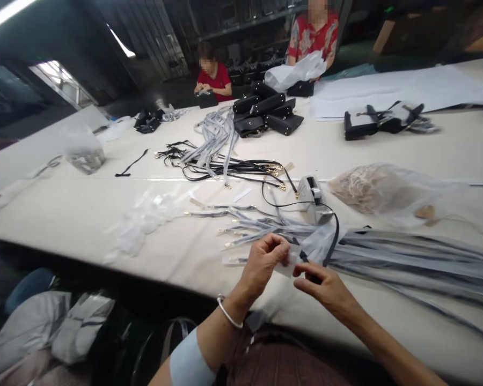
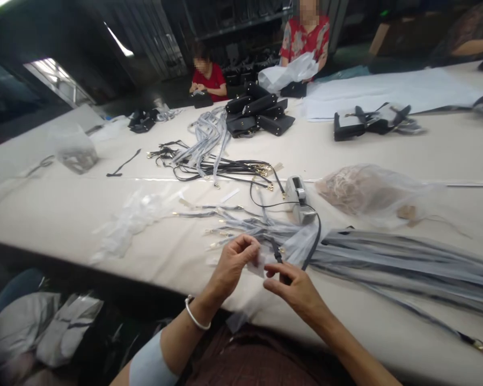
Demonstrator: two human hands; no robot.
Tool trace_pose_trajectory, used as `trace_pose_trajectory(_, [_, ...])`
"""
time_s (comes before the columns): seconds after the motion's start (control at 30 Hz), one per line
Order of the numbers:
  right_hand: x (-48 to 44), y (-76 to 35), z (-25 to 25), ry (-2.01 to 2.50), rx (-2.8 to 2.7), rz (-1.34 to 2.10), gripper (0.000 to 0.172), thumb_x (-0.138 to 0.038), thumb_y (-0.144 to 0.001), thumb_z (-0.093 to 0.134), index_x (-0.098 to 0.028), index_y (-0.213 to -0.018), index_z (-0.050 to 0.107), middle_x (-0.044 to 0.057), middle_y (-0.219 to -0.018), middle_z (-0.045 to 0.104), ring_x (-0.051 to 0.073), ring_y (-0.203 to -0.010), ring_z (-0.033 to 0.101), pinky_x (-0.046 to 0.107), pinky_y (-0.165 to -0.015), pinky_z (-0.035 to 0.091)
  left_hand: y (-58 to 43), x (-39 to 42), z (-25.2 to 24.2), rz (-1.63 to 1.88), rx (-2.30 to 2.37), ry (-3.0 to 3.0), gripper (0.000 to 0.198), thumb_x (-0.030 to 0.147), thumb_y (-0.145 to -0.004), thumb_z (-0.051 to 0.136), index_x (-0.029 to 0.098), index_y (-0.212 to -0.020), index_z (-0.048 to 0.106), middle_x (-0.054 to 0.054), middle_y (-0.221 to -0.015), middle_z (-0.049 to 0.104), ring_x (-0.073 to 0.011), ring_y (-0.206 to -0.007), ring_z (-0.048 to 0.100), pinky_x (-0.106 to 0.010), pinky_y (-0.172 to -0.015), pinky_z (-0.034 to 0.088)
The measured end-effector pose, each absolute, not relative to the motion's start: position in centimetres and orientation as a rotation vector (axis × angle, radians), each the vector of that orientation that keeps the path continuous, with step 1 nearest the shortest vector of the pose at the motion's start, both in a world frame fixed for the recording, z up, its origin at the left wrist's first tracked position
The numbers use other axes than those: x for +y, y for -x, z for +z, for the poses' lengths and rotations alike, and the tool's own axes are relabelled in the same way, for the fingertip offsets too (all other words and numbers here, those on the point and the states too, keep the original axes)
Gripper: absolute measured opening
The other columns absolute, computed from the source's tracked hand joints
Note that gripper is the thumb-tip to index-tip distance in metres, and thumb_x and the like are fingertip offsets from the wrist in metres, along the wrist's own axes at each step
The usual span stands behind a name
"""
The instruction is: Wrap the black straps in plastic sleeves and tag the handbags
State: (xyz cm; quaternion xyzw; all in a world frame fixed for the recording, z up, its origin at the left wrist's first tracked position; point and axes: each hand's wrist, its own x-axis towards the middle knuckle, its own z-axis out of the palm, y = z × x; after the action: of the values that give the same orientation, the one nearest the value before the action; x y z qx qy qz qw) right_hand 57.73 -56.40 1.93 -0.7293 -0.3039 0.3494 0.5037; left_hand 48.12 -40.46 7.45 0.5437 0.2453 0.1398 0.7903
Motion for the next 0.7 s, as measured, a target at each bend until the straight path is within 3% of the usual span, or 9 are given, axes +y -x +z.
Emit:
trace_pose_trajectory(0.1, [-59.5, -60.7, 2.4, 1.592, -0.65, 1.085, 0.054, -0.049, -0.074, 0.073, -0.022, -0.12, 0.07, 0.007, -0.103, 0.067, 0.011, -0.059, 0.042, 0.025, -0.051, 0.037, -47.4, -43.9, 7.8, 0.275, 0.625, -1.334, 0.028, 0.045, -0.083, 0.068, 0.017, -0.082, 0.061, 0.004, -0.063, 0.054, -0.008, -0.05, 0.046, -0.021, -0.051, 0.039])
trace_pose_trajectory(0.2, [-61.9, -62.4, 3.6, 1.479, -0.678, 1.293, 0.062, -0.05, -0.074, 0.072, -0.023, -0.129, 0.065, 0.007, -0.104, 0.064, 0.009, -0.056, 0.038, 0.022, -0.048, 0.033, -47.0, -48.5, 8.1, 0.31, 0.745, -1.583, 0.018, 0.032, -0.078, 0.072, 0.018, -0.085, 0.063, 0.002, -0.071, 0.06, -0.0092, -0.059, 0.052, -0.021, -0.056, 0.041])
trace_pose_trajectory(0.3, [-63.7, -62.5, 4.9, 1.448, -0.842, 1.404, 0.051, -0.046, -0.069, 0.078, -0.018, -0.112, 0.074, 0.002, -0.081, 0.062, 0.009, -0.056, 0.039, 0.022, -0.048, 0.031, -47.0, -53.0, 8.8, 0.327, 0.861, -1.676, 0.021, 0.026, -0.074, 0.074, 0.019, -0.089, 0.061, 0.003, -0.071, 0.062, -0.0111, -0.064, 0.056, -0.022, -0.062, 0.042])
trace_pose_trajectory(0.43, [-65.8, -62.0, 5.2, 1.338, -0.785, 1.488, 0.045, -0.057, -0.071, 0.074, -0.013, -0.081, 0.074, -0.005, -0.052, 0.041, 0.007, -0.047, 0.025, 0.022, -0.044, 0.019, -46.2, -57.1, 10.1, 0.307, 1.002, -1.629, 0.029, 0.04, -0.078, 0.072, 0.018, -0.09, 0.058, 0.005, -0.06, 0.058, -0.0103, -0.055, 0.051, -0.022, -0.057, 0.038])
trace_pose_trajectory(0.53, [-67.1, -62.2, 5.1, 1.28, -0.843, 1.494, 0.043, -0.057, -0.07, 0.076, -0.014, -0.075, 0.071, -0.006, -0.051, 0.04, 0.007, -0.047, 0.025, 0.023, -0.044, 0.017, -45.1, -59.2, 10.7, 0.293, 1.035, -1.616, 0.032, 0.039, -0.071, 0.078, 0.016, -0.081, 0.059, 0.003, -0.07, 0.06, -0.011, -0.063, 0.052, -0.021, -0.059, 0.039])
trace_pose_trajectory(0.63, [-68.2, -62.8, 5.3, 1.23, -0.971, 1.488, 0.04, -0.054, -0.069, 0.077, -0.014, -0.068, 0.07, -0.003, -0.055, 0.047, 0.008, -0.05, 0.031, 0.023, -0.046, 0.023, -44.2, -60.9, 10.9, 0.296, 1.075, -1.631, 0.028, 0.035, -0.07, 0.078, 0.015, -0.074, 0.06, 0.002, -0.072, 0.058, -0.0108, -0.066, 0.051, -0.021, -0.062, 0.04])
trace_pose_trajectory(0.7, [-68.7, -63.0, 5.5, 1.209, -1.043, 1.493, 0.037, -0.051, -0.068, 0.078, -0.015, -0.074, 0.073, -0.002, -0.062, 0.055, 0.009, -0.054, 0.038, 0.023, -0.05, 0.028, -44.1, -61.8, 10.9, 0.303, 1.115, -1.64, 0.026, 0.034, -0.07, 0.077, 0.014, -0.073, 0.06, 0.003, -0.069, 0.057, -0.0103, -0.064, 0.049, -0.021, -0.061, 0.039])
